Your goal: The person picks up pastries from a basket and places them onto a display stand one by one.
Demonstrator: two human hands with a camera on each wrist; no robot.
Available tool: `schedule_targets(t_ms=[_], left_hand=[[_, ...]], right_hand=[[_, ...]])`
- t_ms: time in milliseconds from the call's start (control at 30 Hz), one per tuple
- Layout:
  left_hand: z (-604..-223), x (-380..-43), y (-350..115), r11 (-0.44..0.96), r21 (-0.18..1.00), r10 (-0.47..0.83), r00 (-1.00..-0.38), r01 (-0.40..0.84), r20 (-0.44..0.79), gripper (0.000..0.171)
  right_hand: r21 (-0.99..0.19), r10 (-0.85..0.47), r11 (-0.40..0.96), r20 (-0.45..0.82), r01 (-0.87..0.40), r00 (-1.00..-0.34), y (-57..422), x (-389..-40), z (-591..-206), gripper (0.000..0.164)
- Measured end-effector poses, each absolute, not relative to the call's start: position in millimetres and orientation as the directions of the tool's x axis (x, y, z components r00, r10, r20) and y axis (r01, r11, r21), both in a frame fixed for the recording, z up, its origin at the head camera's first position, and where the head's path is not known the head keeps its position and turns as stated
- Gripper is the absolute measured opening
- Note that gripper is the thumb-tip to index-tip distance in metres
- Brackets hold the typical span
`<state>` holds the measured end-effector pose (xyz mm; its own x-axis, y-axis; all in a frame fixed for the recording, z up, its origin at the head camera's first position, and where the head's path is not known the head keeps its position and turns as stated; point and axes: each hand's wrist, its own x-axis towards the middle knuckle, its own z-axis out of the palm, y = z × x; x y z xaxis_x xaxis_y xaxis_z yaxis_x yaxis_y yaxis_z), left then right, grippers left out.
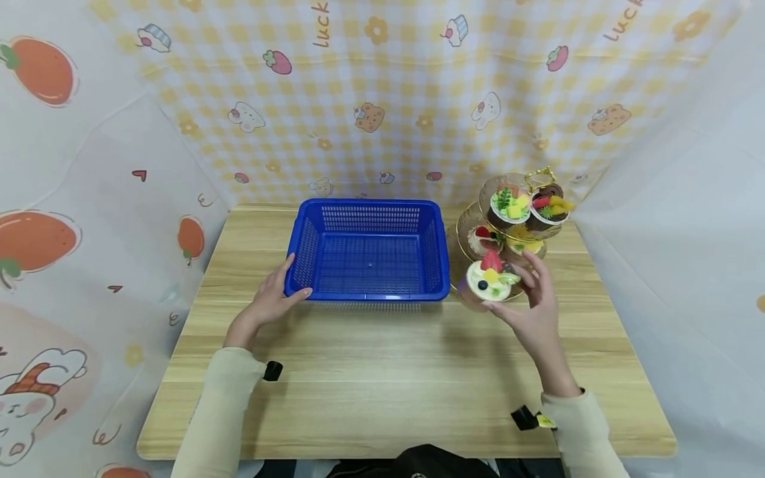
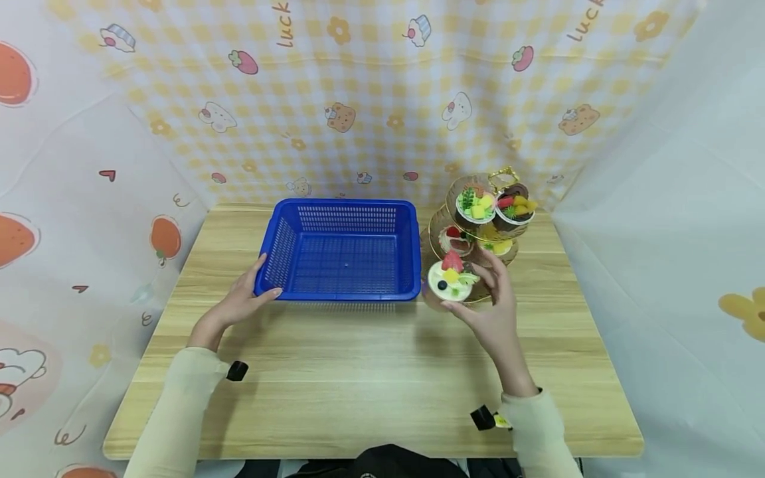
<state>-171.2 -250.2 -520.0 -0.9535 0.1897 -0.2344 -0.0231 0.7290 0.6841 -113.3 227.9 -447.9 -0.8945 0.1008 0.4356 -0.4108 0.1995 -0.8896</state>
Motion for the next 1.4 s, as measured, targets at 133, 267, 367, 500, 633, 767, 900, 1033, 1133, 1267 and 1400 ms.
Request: schedule_targets(t_ms=[133, 267, 367, 500, 633, 767, 900, 1033, 1133, 1267, 1400], left_hand=[[-521.2, -171.9, -251.3, 0.731, 0.682, 0.19, -0.952, -0.026, -0.24, 0.095], [-521.0, -172.5, -251.6, 0.73, 0.683, 0.189, -0.952, -0.029, -0.242, 0.095], [-519.7, -172.0, -251.1, 0.728, 0.685, 0.193, -0.951, -0.026, -0.241, 0.095], [-518.3, -171.1, -250.8, 0.73, 0.683, 0.192, -0.951, -0.026, -0.242, 0.095], [-517.7, -171.2, -249.7, 0.728, 0.686, 0.197, -0.952, -0.018, -0.235, 0.095], [-518.0, -170.5, -249.0, 0.719, 0.695, 0.194, -0.956, -0.015, -0.221, 0.096], [-517.4, -169.7, -249.0, 0.72, 0.694, 0.189, -0.957, -0.018, -0.221, 0.097], [-518.3, -170.2, -249.3, 0.724, 0.69, 0.189, -0.954, -0.025, -0.232, 0.096], [-519.8, -171.2, -249.7, 0.725, 0.688, 0.193, -0.952, -0.024, -0.237, 0.095], [-519.5, -171.2, -248.8, 0.725, 0.689, 0.192, -0.952, -0.028, -0.24, 0.095], [-518.1, -170.8, -248.2, 0.722, 0.692, 0.192, -0.953, -0.026, -0.236, 0.096]], right_hand=[[-0.893, 0.247, 0.246, 0.435, -0.378, -0.866, 228.3, -95.1, -459.8, 0.099], [-0.912, 0.375, 0.234, 0.405, -0.338, -0.834, 227.3, -83.5, -474.1, 0.095], [-0.919, 0.431, 0.232, 0.391, -0.319, -0.813, 227.5, -78.6, -486.8, 0.093], [-0.928, 0.459, 0.257, 0.363, -0.27, -0.811, 225.8, -75.3, -505.6, 0.091], [-0.953, 0.489, 0.23, 0.289, -0.198, -0.823, 223.9, -76.5, -522.5, 0.086], [-0.976, 0.523, 0.184, 0.2, -0.119, -0.828, 223.6, -83.8, -534.5, 0.081], [-0.989, 0.53, 0.133, 0.125, -0.063, -0.839, 224.6, -94.3, -541.8, 0.079], [-0.992, 0.523, 0.127, 0.05, 0.02, -0.851, 227.7, -104.5, -545.7, 0.078], [-0.981, 0.519, 0.169, 0.01, 0.091, -0.855, 230.4, -110.3, -546.3, 0.077], [-0.97, 0.508, 0.19, -0.033, 0.15, -0.861, 232.4, -118.1, -546.1, 0.076], [-0.966, 0.506, 0.192, -0.056, 0.176, -0.861, 232.3, -127.0, -545.4, 0.077]])
